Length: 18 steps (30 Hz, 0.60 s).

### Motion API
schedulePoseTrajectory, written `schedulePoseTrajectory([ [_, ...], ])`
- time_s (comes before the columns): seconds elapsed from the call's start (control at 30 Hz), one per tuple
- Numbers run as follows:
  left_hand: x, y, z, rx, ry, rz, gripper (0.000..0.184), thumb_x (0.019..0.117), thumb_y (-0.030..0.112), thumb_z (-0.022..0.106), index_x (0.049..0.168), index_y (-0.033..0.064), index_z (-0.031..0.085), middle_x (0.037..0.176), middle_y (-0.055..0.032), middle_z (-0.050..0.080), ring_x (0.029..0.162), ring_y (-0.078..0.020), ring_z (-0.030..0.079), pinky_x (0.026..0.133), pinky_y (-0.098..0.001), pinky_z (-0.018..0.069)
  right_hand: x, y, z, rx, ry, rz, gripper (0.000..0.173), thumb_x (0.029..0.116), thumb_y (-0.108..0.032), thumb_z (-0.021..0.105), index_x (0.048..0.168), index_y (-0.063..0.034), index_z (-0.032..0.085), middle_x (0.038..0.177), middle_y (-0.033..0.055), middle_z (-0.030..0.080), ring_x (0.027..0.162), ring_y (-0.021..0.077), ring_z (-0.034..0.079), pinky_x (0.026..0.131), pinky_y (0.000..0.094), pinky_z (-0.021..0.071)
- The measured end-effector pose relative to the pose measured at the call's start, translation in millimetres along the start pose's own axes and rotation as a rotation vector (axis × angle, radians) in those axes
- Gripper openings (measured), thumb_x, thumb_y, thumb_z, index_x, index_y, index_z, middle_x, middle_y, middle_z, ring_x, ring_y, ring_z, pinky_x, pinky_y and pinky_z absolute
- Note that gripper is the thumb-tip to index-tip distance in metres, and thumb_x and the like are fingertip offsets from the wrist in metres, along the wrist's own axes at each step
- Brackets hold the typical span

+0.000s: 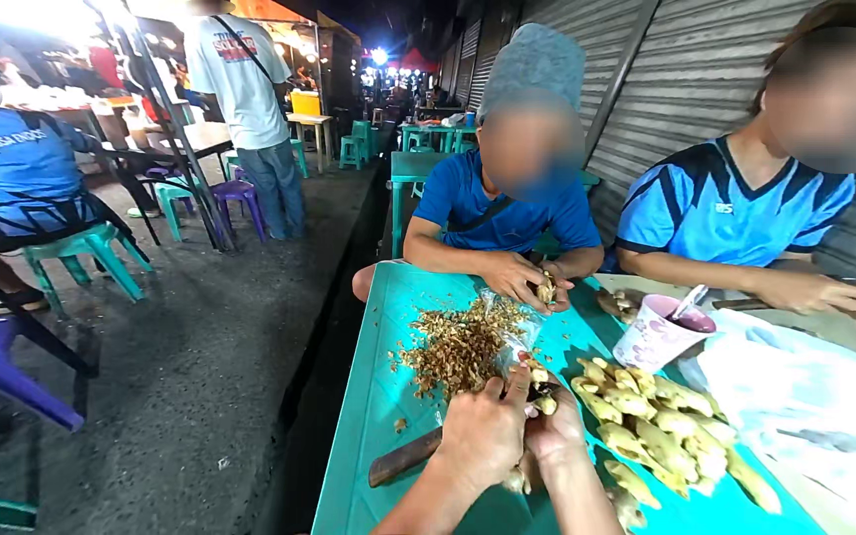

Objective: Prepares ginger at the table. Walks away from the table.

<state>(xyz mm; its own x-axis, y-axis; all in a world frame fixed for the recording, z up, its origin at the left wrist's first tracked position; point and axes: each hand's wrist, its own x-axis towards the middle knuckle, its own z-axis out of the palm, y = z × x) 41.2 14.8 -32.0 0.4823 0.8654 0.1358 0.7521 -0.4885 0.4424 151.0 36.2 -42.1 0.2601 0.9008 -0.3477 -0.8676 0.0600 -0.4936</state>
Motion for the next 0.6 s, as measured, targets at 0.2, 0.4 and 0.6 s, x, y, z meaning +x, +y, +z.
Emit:
schedulePoseTrajectory([
  [0.2,-5,5,-16,-0.326,-0.27,0.038,0.053,0.1134,0.031,0.037,0.164,0.0149,0.031,0.13,-0.0226,0.067,0.116,-0.0393,0.067,0.101,-0.0596,0.0508,19,-19,-21,-0.189,-0.261,-0.184,0.042,0.108,-0.023,0.025,0.105,-0.0104,0.065,0.066,0.0014,0.061,0.052,0.0086,0.06,0.048,0.0228,0.0518],
  [0.4,-6,1,-15,-0.352,-0.292,0.095,0.054,0.1135,0.032,0.035,0.164,0.0123,0.031,0.127,-0.0235,0.067,0.116,-0.0387,0.067,0.103,-0.0583,0.0497,21,-26,-26,-0.39,-0.338,-0.35,0.043,0.1046,-0.014,0.028,0.106,-0.0042,0.07,0.072,0.0017,0.065,0.054,0.0052,0.06,0.049,0.0187,0.0516],
  [0.6,-7,2,-19,-0.321,-0.31,0.088,0.053,0.1136,0.033,0.035,0.164,0.0147,0.031,0.128,-0.0224,0.067,0.117,-0.0387,0.067,0.102,-0.0593,0.05,22,-28,-25,-0.401,-0.315,-0.348,0.047,0.1046,-0.014,0.025,0.104,-0.0048,0.071,0.07,0.0011,0.066,0.05,0.0046,0.057,0.045,0.0179,0.0482],
])
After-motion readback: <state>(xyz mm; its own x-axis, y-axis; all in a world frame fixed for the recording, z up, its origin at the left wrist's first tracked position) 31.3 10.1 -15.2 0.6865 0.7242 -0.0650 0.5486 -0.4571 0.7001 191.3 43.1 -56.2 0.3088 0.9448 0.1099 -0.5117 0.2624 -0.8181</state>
